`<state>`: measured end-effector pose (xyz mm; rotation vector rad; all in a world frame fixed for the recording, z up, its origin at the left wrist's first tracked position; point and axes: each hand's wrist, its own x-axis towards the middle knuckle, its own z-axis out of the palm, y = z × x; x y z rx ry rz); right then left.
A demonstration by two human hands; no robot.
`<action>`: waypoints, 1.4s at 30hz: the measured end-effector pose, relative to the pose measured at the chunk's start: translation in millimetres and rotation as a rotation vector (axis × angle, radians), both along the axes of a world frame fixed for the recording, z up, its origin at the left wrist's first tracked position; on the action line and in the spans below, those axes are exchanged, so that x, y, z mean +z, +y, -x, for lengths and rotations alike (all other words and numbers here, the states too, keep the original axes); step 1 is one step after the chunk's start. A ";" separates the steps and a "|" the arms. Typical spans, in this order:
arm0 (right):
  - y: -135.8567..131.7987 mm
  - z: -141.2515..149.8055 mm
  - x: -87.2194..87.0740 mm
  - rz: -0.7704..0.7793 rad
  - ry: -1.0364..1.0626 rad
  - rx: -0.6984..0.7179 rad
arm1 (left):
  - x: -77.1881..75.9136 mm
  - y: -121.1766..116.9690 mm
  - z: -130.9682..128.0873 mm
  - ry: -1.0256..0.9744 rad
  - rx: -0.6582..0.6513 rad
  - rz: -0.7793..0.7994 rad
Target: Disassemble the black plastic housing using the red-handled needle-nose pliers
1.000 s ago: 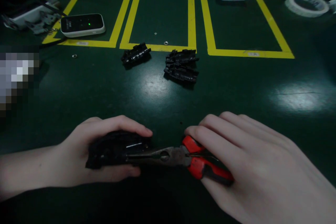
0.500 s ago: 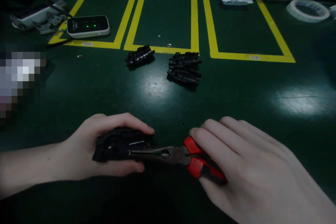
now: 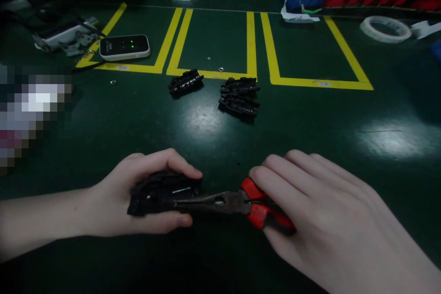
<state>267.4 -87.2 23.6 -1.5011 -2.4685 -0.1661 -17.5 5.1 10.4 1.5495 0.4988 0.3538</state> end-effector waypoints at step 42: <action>-0.8 -25.8 -2.9 0.066 0.148 -0.192 | 2.2 2.0 0.4 0.012 0.099 0.131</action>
